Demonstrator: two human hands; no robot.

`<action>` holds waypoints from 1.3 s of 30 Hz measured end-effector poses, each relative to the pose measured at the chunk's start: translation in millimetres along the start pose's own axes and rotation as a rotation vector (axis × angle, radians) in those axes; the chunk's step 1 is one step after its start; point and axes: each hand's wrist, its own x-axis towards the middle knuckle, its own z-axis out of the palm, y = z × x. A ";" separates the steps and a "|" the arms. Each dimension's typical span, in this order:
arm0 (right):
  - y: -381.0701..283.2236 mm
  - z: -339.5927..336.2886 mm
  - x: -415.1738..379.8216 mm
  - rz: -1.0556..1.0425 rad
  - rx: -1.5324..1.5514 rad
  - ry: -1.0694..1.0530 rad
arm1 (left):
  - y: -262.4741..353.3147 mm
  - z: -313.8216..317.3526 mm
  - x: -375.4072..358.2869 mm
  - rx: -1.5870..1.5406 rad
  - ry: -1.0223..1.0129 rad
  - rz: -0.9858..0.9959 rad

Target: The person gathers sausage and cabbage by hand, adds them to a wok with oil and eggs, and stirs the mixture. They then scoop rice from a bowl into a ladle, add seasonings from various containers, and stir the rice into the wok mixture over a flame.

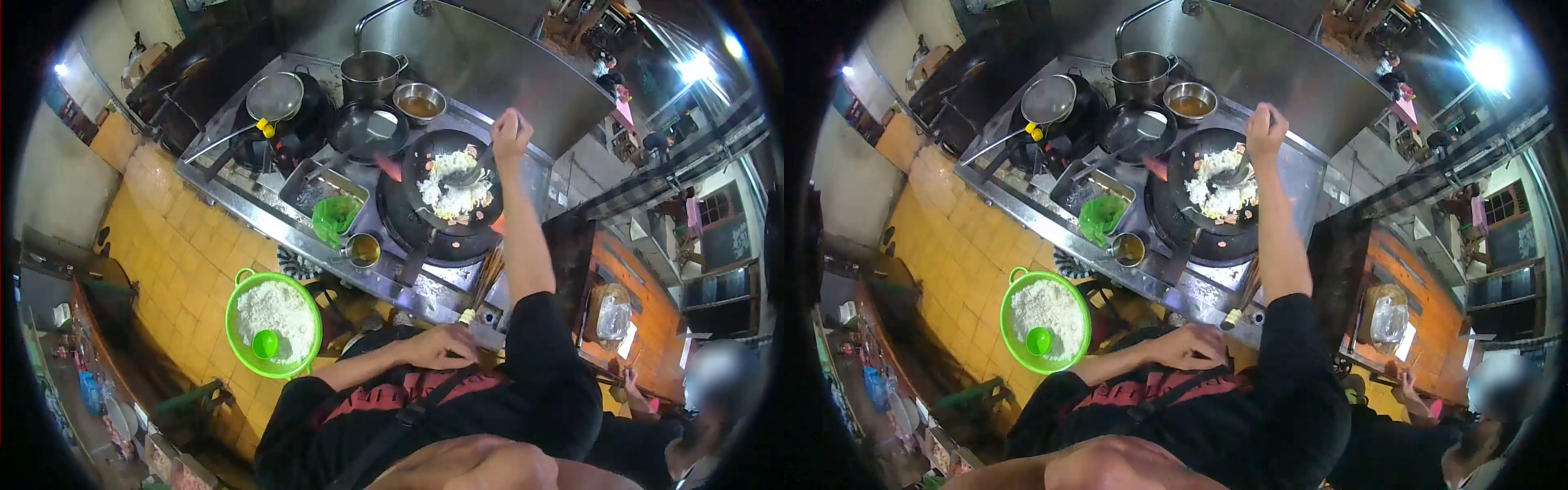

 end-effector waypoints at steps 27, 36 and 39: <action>-36.3 -0.3 -4.8 -0.091 -0.012 0.147 | -1.2 -70.8 -153.9 0.015 0.855 -0.876; -22.8 -3.7 2.9 -0.022 -0.020 0.188 | -13.8 -65.0 -155.2 0.019 0.930 -0.862; -26.1 3.3 -4.8 0.042 -0.047 0.321 | -26.4 -65.7 -156.9 0.015 0.944 -0.872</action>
